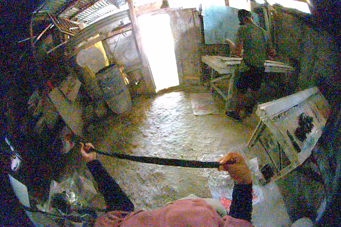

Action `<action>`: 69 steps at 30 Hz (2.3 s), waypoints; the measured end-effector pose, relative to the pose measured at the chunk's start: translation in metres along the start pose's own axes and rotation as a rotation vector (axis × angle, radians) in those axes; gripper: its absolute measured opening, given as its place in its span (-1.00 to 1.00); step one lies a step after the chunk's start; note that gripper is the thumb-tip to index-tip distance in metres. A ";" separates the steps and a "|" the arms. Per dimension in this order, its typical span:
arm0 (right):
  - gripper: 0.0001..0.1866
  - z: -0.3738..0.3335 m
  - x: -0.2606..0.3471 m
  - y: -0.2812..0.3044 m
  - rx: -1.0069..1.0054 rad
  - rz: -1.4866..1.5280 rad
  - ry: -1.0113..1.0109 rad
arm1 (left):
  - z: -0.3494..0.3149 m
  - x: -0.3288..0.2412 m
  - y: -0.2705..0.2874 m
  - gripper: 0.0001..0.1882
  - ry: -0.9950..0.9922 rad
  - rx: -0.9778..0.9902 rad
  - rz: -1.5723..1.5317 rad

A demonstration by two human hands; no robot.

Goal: The person sits on the floor and uses a knife to cut a long black strap into smaller pieces. They repeatedly pull, align, and slice the strap, accumulating cut pieces on the table.

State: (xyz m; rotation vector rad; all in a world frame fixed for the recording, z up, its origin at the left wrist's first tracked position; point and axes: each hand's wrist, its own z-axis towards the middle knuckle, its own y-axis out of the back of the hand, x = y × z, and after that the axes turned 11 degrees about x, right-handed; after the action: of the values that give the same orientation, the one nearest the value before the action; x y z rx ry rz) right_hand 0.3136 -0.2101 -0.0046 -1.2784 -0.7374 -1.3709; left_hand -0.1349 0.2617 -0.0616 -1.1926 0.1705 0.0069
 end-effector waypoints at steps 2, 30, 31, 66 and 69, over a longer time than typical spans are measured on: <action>-0.83 0.001 0.001 -0.008 0.015 0.004 -0.010 | -0.010 -0.008 0.017 -0.85 -0.026 -0.156 0.049; -0.79 0.029 0.000 -0.127 0.264 -0.264 -0.076 | -0.239 0.204 -0.192 -0.86 0.809 0.691 1.154; -0.75 0.027 0.000 -0.129 0.233 -0.145 -0.114 | -0.239 0.202 -0.192 -0.86 0.847 0.640 1.164; -0.89 0.026 -0.032 -0.143 0.061 -0.100 0.112 | -0.250 0.206 -0.190 -0.90 0.608 0.552 0.863; -0.86 0.025 -0.029 -0.145 0.021 -0.030 0.053 | -0.248 0.205 -0.189 -0.89 0.569 0.608 1.012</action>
State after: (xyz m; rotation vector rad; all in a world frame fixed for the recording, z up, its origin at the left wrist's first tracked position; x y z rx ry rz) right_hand 0.1789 -0.1438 0.0056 -1.2142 -0.7356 -1.4124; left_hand 0.0536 -0.0555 -0.0032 -0.3766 1.1770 0.4726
